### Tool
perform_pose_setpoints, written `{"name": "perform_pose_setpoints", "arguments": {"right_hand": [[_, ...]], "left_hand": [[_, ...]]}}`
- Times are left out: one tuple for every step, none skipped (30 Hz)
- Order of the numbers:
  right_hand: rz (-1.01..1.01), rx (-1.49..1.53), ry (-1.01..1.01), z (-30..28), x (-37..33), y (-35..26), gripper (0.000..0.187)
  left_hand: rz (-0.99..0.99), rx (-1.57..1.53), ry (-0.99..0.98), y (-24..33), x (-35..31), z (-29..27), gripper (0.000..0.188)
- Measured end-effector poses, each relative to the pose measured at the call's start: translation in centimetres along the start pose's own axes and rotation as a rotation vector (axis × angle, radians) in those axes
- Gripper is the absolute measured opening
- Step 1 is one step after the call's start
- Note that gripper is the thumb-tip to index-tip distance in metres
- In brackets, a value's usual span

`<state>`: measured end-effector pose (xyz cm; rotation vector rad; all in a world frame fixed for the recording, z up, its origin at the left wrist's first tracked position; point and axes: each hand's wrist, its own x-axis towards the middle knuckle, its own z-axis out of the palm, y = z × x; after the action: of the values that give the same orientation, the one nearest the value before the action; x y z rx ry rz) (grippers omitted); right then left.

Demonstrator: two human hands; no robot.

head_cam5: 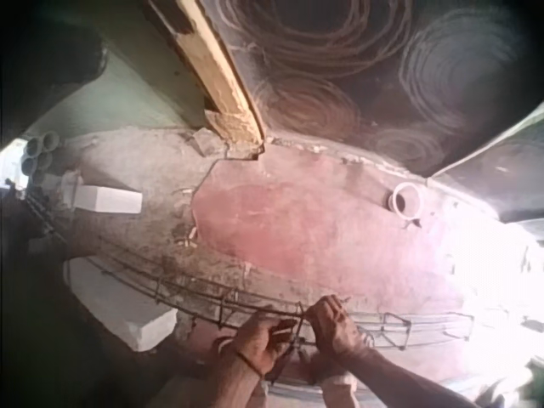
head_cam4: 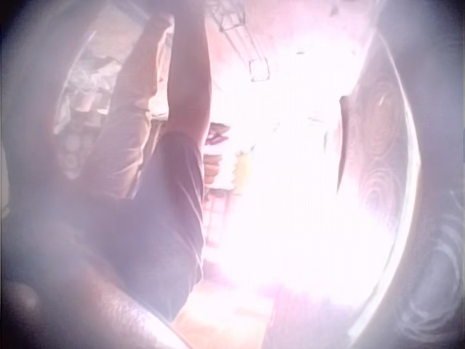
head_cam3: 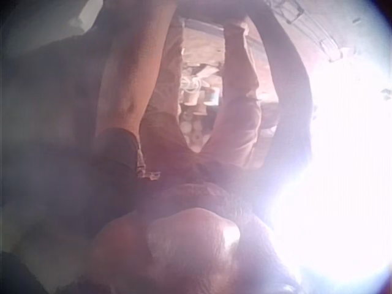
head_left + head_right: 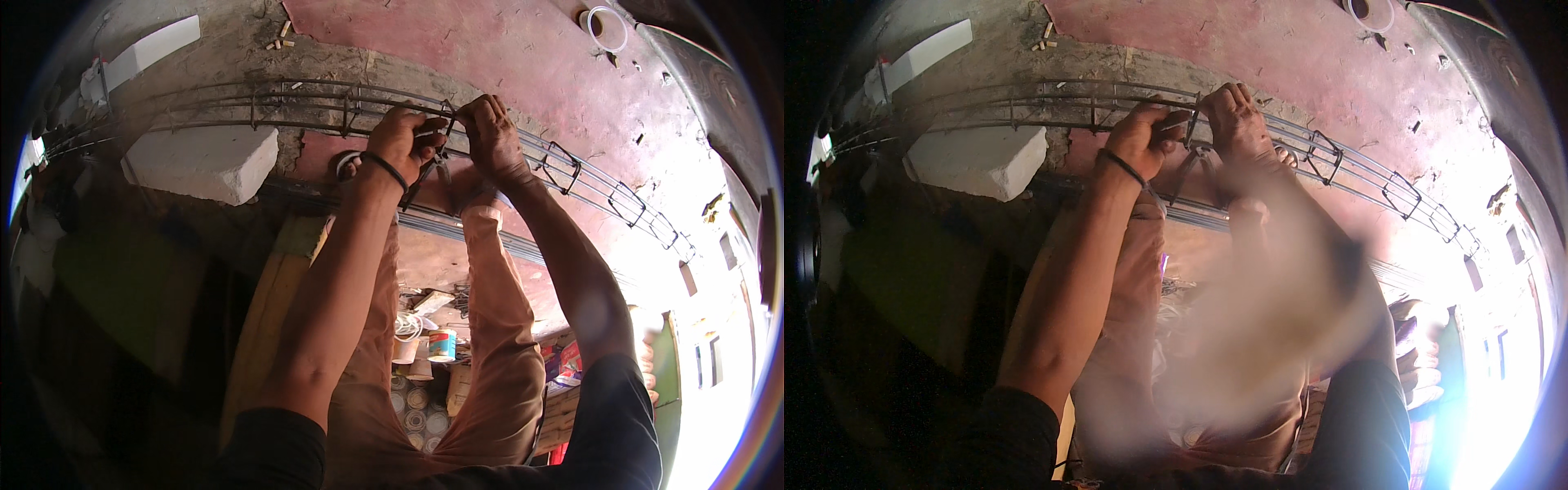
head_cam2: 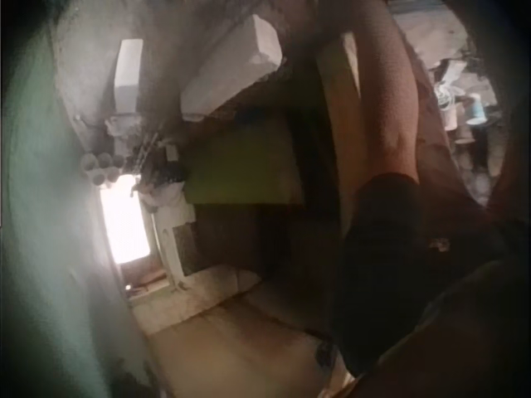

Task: The person ties metal rebar rods together using wire and a pair of pliers, twisting the wire to secure the joints.

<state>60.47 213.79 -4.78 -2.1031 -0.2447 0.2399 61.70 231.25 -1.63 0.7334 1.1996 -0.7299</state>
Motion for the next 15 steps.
{"name": "perform_pose_setpoints", "arguments": {"right_hand": [[0.03,0.011,-0.008,-0.2,0.1,0.1,0.009],[0.03,0.011,-0.008,-0.2,0.1,0.2,0.009],[0.023,0.002,-0.022,-0.1,0.1,0.3,0.008],[0.016,-0.007,-0.036,-0.2,0.1,0.4,0.008],[0.018,-0.005,-0.034,-0.2,0.0,0.5,0.008],[0.014,0.006,-0.035,-0.2,-0.2,0.5,0.008],[0.01,0.018,-0.035,-0.2,-0.3,0.6,0.008],[0.012,0.019,-0.033,-0.1,-0.4,0.8,0.008],[0.037,-0.007,-0.016,0.0,-0.2,0.7,0.008],[0.062,-0.035,0.0,0.1,-0.2,0.6,0.008],[0.065,-0.032,-0.002,0.0,-0.2,0.6,0.008],[0.029,-0.054,0.002,-0.2,0.0,0.5,0.008],[-0.008,-0.077,0.005,-0.2,0.2,0.4,0.008],[-0.01,-0.076,0.003,-0.2,0.3,0.2,0.008],[0.018,-0.093,0.003,-0.5,0.2,0.0,0.009]], "left_hand": [[0.0,0.0,-0.001,-0.2,0.0,0.3,0.016],[0.048,0.125,0.02,-0.3,0.0,0.6,0.016],[0.094,0.251,0.041,-0.4,0.0,0.8,0.017],[0.13,0.325,0.065,-0.6,0.0,0.9,0.015],[0.13,0.327,0.065,-0.7,-0.2,0.9,0.015],[0.158,0.387,0.069,-0.9,-0.5,0.9,0.015],[0.187,0.447,0.074,-1.0,-0.7,0.9,0.016],[0.186,0.449,0.074,-1.1,-0.8,1.0,0.016],[0.178,0.594,0.082,-1.2,-1.0,1.0,0.015],[0.168,0.738,0.089,-1.3,-1.1,1.0,0.015],[0.165,0.739,0.091,-1.9,-0.9,0.7,0.015],[0.616,1.122,0.155,-2.5,-1.0,0.8,0.014],[1.085,1.483,0.218,-2.9,-0.9,0.9,0.013],[0.852,1.439,0.256,-3.3,-1.0,0.8,0.011],[0.853,1.435,0.255,-3.4,-1.2,0.9,0.011]]}}
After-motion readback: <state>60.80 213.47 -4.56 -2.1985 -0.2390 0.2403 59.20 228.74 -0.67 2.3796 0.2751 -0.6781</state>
